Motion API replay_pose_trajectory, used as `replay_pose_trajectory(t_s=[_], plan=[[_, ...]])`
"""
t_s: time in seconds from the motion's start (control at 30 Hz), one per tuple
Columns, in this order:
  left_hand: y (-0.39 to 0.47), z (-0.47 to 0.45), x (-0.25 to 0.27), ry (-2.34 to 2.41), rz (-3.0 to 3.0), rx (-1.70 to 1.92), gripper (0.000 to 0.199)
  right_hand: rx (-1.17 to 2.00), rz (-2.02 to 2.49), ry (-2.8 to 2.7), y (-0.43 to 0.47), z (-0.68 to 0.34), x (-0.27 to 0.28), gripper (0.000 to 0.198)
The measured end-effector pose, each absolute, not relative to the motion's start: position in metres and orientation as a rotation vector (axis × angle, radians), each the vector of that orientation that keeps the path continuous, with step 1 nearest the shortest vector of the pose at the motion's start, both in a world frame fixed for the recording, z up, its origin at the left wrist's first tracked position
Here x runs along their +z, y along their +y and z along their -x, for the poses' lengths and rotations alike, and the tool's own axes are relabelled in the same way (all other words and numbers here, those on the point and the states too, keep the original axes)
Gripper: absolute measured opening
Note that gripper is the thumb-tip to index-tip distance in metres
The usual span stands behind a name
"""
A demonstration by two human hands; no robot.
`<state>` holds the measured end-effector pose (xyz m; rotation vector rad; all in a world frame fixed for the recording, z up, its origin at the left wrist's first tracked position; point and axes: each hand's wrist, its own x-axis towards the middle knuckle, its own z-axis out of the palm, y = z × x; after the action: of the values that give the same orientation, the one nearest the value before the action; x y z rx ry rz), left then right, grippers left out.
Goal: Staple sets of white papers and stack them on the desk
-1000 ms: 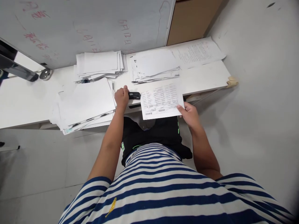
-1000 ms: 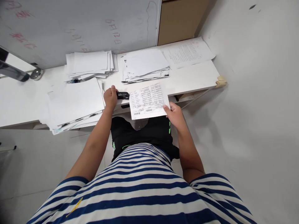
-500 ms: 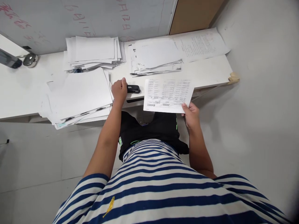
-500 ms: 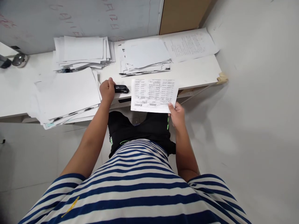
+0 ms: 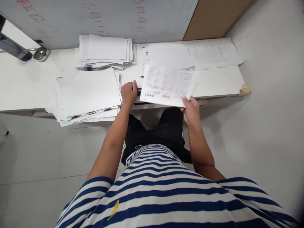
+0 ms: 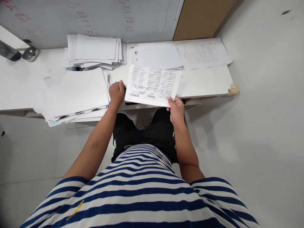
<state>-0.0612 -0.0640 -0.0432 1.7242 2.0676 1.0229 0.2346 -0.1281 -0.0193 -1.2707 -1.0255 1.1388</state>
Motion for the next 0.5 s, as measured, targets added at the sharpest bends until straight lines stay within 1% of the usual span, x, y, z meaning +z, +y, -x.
replay_pose_trajectory(t_s=[0.1, 0.27, 0.33, 0.43, 0.5], plan=[[-0.062, 0.063, -0.048, 2.191, -1.814, 0.952, 0.038, 1.216, 1.174, -1.065, -0.083, -0.192, 0.001, 0.042], [-0.061, 0.062, -0.047, 2.213, -1.906, 0.906, 0.051, 1.416, 1.102, -1.181, -0.001, -0.093, 0.025, 0.043], [-0.061, 0.061, -0.044, 2.227, -1.924, 0.875, 0.051, 1.485, 1.122, -1.188, 0.028, -0.050, 0.029, 0.039], [-0.060, 0.060, -0.041, 2.260, -1.936, 0.793, 0.050, 1.555, 1.207, -1.219, 0.067, 0.007, 0.030, 0.025], [-0.059, 0.060, -0.040, 2.280, -1.940, 0.747, 0.048, 1.565, 1.282, -1.227, 0.088, 0.034, 0.026, 0.021]])
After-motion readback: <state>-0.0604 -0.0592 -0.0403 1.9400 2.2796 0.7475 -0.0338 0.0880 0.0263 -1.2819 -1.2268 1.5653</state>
